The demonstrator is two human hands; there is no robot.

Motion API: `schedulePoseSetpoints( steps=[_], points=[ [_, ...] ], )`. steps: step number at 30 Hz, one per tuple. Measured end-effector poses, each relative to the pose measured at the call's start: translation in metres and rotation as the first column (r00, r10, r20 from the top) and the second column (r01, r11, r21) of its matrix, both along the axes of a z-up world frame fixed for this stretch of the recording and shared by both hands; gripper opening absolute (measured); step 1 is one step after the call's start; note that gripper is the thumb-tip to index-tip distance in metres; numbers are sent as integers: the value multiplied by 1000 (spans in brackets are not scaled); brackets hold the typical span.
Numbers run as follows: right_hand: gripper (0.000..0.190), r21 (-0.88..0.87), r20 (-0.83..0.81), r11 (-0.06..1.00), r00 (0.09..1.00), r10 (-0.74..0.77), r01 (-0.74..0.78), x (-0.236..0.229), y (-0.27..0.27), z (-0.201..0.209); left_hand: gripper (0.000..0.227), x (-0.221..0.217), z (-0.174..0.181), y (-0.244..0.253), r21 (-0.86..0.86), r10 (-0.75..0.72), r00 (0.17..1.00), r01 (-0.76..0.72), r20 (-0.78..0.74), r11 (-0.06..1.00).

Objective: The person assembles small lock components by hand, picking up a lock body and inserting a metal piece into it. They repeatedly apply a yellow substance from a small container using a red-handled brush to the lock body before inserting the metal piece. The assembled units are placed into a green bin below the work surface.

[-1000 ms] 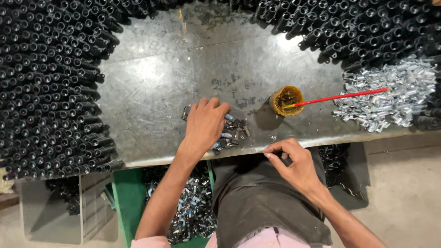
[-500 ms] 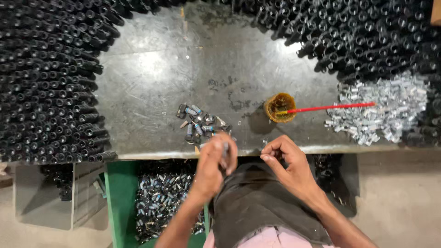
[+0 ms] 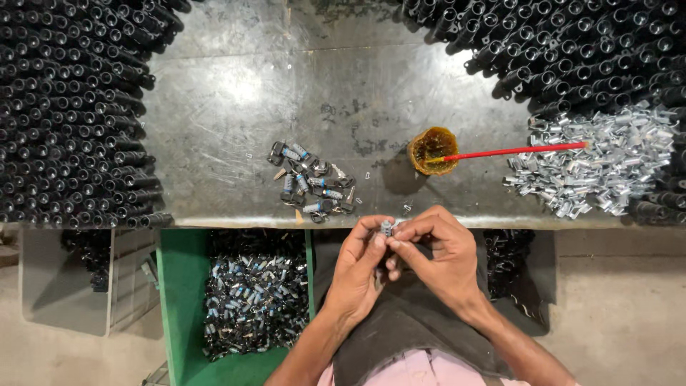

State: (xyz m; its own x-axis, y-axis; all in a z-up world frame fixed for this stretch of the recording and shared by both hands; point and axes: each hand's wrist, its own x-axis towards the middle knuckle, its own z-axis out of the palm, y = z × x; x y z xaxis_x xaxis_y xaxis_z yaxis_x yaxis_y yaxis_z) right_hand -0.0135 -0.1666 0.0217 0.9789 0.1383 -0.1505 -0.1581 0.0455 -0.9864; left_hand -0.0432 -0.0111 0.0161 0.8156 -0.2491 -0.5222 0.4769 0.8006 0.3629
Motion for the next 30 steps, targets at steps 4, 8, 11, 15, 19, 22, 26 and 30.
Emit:
schedulePoseSetpoints(
  steps=[4, 8, 11, 15, 19, 22, 26, 30],
  points=[
    [13, -64, 72, 998, 997, 2, 3, 0, 0, 4, 26, -5, -4, 2, 63, -35, 999, 34, 11, 997],
    [13, -39, 39, 999, 999, 26, -24, 1, -1, 7, 26, -9, -5, 3, 74, -23, 1000, 22, 12, 997],
    [10, 14, -47, 1000, 999, 17, -17, 0, -2, 6, 26, -8, -6, 3, 80, -20, 1000, 19, 9, 997],
    [23, 175, -42, 983, 997, 65, -57, 0, -7, -10, 30, -2, -8, 7, 108, -51, 999, 50, 8, 993],
    [51, 440, -301, 892, 953, 37, 105, 4, -29, -27, 31, 3, -4, 18, 201, -171, 983, 156, 60, 967],
    [58, 529, -410, 781, 906, -108, 332, 33, -61, -28, 29, 11, -1, 24, 382, -151, 979, 88, 138, 920],
    [30, -43, 29, 959, 960, -279, 280, 68, -86, -20, 23, 33, -13, 12, 389, -86, 973, -4, 215, 921],
    [16, -344, 182, 892, 953, -243, 294, 67, -84, 0, 22, 57, -30, -12, 136, 11, 997, -20, 72, 990]
  ],
)
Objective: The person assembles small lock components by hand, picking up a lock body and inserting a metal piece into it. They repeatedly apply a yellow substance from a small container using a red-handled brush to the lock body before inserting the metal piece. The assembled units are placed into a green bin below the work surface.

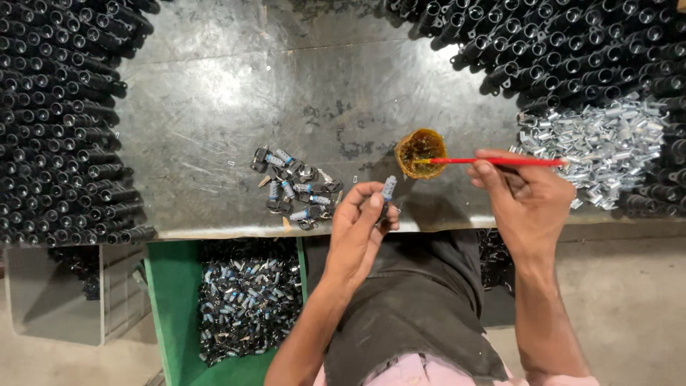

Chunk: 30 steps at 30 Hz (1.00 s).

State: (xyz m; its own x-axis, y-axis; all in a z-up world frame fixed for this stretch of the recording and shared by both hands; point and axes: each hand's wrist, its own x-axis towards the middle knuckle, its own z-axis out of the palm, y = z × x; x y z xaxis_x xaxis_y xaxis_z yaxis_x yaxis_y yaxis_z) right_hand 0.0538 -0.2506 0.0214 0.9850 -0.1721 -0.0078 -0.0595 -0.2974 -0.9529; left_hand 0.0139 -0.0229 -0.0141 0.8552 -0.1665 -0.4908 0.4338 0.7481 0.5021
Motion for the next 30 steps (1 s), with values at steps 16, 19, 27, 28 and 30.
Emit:
schedulePoseSetpoints(
  steps=[16, 19, 27, 28, 30],
  points=[
    [19, -179, -123, 984, 992, -10, -13, -11, 6, 34, 32, -5, 37, 23, -158, -90, 987, 111, 135, 981],
    [22, -247, -419, 919, 889, 183, -306, -8, -1, 38, 23, -17, 69, 104, 678, -781, 504, 430, 368, 596],
    [32, -501, -72, 719, 851, 520, -482, -45, 50, -15, 35, -50, 49, 137, 930, -419, 878, 74, -232, -361],
    [32, -513, -90, 718, 861, 500, -470, -46, 54, -19, 33, -41, 43, 125, 918, -412, 882, 53, -228, -394],
    [32, -537, -126, 713, 879, 460, -450, -44, 63, -25, 31, -23, 33, 103, 890, -396, 892, 15, -217, -455]
  ],
)
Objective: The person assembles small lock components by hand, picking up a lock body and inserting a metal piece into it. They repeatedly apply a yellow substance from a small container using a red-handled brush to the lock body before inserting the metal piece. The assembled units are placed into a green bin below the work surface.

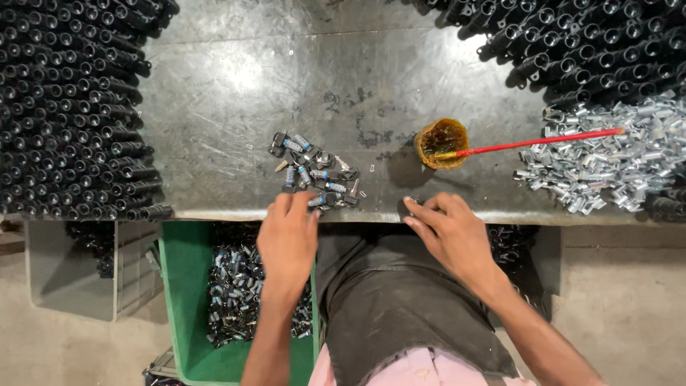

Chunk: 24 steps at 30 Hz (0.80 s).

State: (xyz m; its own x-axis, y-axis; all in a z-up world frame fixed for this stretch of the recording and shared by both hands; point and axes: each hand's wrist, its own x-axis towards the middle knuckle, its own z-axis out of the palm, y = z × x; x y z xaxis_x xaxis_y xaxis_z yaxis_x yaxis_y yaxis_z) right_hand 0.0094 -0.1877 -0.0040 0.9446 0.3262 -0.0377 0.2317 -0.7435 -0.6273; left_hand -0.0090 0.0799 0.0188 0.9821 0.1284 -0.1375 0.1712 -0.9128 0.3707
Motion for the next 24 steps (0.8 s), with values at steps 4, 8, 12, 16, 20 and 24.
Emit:
schedulePoseSetpoints(
  steps=[4, 8, 12, 16, 20, 24],
  points=[
    [38, -14, 13, 999, 999, 49, -49, 6, 10, -3, 24, 12, -6, -3, -122, -6, 996, 17, 88, 992],
    [46, -18, 30, 989, 989, 147, -147, 6, 12, -9, 15, 12, -12, 10, -617, 145, 961, 32, 234, 786],
    [26, -1, 77, 976, 973, 217, -217, 5, 11, -18, 16, 7, -18, -14, -996, 415, 909, 7, 43, 89],
    [22, 188, 123, 968, 982, 144, -165, -3, 4, -17, 29, -19, -23, -63, -898, 255, 886, -299, -387, -322],
    [16, 365, -184, 921, 980, -73, 137, -14, -12, -9, 32, -40, -33, -96, -841, 40, 921, -335, -387, -425],
    [14, 610, -500, 671, 862, -85, 421, -18, -20, -5, 29, -40, -34, -99, -773, -139, 914, -397, -380, -495]
  ],
)
